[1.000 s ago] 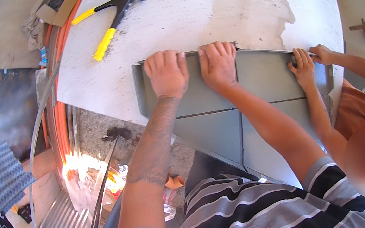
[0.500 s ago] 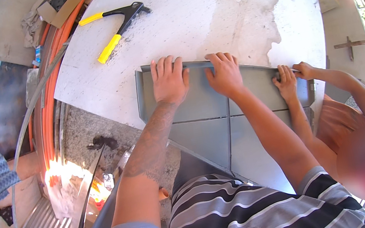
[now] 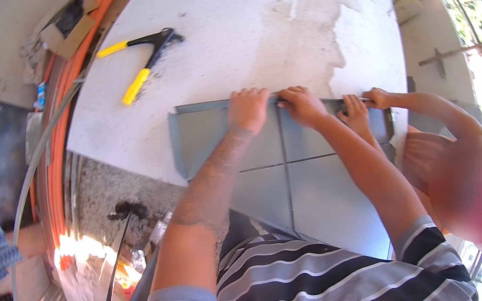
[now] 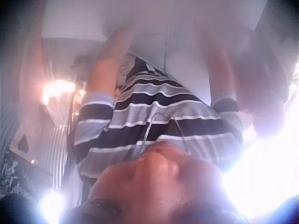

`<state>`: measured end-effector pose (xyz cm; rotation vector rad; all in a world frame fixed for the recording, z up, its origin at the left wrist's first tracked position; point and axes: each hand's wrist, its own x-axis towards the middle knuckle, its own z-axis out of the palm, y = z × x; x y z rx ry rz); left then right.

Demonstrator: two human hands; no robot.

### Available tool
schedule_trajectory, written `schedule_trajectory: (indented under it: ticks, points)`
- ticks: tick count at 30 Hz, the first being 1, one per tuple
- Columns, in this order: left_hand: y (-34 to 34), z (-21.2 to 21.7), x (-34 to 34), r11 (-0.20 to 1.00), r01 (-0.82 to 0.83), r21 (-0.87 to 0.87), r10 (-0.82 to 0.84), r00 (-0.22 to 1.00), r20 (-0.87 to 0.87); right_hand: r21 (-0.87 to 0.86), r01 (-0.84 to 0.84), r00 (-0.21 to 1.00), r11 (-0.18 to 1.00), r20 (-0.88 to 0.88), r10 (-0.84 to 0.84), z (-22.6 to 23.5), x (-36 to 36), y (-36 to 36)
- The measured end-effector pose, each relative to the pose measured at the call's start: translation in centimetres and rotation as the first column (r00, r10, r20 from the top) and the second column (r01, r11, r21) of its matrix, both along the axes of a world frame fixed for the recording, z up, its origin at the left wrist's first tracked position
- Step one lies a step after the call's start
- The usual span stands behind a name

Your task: The person aligns and secures a large gray panel on a workbench with a coworker, then uses a brush to clean the panel surface. The panel is then moved aside and a new panel is brought in for further work.

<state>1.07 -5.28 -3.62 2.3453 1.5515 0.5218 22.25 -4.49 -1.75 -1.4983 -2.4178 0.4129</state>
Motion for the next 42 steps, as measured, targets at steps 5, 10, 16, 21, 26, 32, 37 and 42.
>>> schedule_trajectory:
  ticks: [5,10,16,21,26,32,37,42]
  points:
    - [1.2,0.8,1.0,0.992,0.080,-0.093,-0.080,0.997,0.012,0.019,0.038,0.999,0.999,-0.024,-0.038,-0.4,0.0,-0.6]
    - [1.6,0.9,2.0,0.991,0.103,-0.086,-0.093,0.989,0.112,-0.055,0.018,0.999,0.998,-0.038,-0.020,0.2,0.6,-0.2]
    - [0.9,0.6,2.6,0.998,0.037,-0.050,-0.026,0.976,0.215,0.021,-0.061,0.991,0.998,-0.122,0.063,-0.6,1.9,0.0]
    - [0.8,1.3,3.1,1.000,0.017,0.007,-0.018,0.996,0.090,0.052,-0.001,0.996,0.999,-0.085,0.005,-1.1,1.7,-0.3]
    - [-0.1,0.5,3.5,1.000,-0.001,-0.021,0.001,1.000,0.016,0.073,0.029,0.995,0.997,-0.101,-0.021,-2.1,1.4,-0.7]
    - [-1.2,1.4,2.6,0.992,0.061,-0.114,-0.070,0.995,-0.073,0.027,0.047,0.995,0.999,-0.084,-0.044,-2.1,1.5,-0.6]
    - [-2.0,2.2,-1.1,0.992,-0.071,-0.107,0.062,0.994,-0.091,-0.114,0.057,0.993,0.992,-0.093,-0.067,0.0,0.7,-0.7]
    - [-3.6,0.3,-0.7,0.980,-0.151,0.132,0.155,0.988,-0.023,0.011,0.162,0.983,0.987,-0.087,-0.160,-0.6,-1.7,-1.8]
